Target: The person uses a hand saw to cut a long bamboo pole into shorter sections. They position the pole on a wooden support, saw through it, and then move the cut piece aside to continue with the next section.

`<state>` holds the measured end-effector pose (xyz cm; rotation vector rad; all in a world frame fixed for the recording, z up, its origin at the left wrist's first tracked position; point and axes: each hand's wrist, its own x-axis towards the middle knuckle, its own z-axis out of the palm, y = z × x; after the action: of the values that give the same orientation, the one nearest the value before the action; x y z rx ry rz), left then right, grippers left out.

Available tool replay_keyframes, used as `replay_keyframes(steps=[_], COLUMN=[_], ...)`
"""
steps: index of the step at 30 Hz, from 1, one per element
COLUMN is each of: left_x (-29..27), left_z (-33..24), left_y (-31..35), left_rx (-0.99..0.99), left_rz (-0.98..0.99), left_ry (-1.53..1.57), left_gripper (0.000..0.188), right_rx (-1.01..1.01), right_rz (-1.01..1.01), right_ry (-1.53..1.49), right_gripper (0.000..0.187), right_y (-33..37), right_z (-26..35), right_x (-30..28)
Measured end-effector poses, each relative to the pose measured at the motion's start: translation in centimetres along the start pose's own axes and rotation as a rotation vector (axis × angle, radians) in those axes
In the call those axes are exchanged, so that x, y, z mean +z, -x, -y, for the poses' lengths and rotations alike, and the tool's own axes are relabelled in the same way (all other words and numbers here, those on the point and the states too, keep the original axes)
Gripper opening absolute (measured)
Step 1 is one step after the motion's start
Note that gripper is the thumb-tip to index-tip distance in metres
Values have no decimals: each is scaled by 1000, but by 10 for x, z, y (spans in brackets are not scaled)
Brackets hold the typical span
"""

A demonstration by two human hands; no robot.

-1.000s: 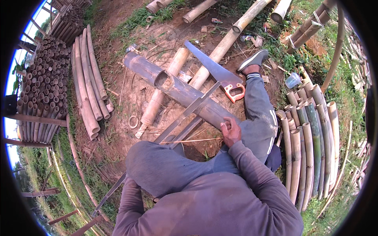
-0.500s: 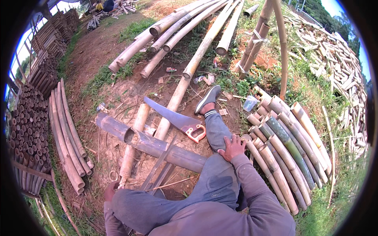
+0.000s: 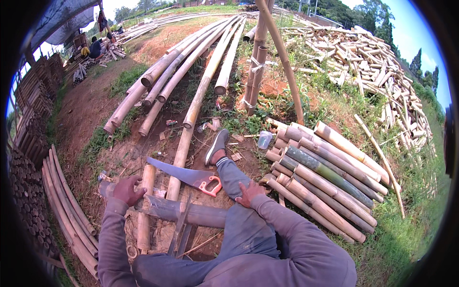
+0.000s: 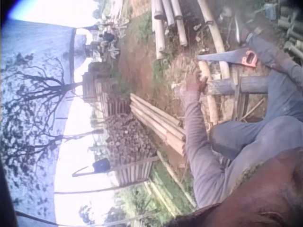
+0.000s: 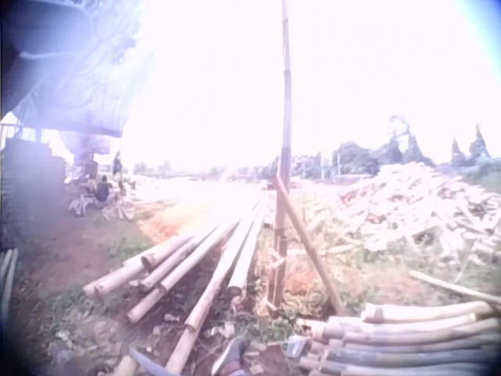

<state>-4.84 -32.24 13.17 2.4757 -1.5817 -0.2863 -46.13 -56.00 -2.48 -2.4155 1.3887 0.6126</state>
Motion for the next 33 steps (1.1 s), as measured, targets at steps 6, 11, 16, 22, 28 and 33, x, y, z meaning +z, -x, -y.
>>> replay_keyframes(steps=[6,11,16,22,28,33], left_x=[111,121,113,102,99,99], left_z=[-12,1,45,47,46,49], left_y=[6,14,24,41,51,43], left_rx=[72,37,-106,-103,-153,-178], left_rz=[495,651,438,434,459,432], left_ry=[-323,-101,-136,-6,23,-13], left_gripper=[63,70,68,66,66,57], right_rx=[-136,-167,-661,234,-304,-818], right_rz=[-100,-138,-368,-397,-803,-266], right_ry=[56,32,244,170,33,286], right_gripper=[69,59,66,88,66,73], right_y=[-1,3,61,-16,-2,30], right_z=[5,-1,14,-157,-132,-50], right_x=[11,11,13,-55,-94,-6])
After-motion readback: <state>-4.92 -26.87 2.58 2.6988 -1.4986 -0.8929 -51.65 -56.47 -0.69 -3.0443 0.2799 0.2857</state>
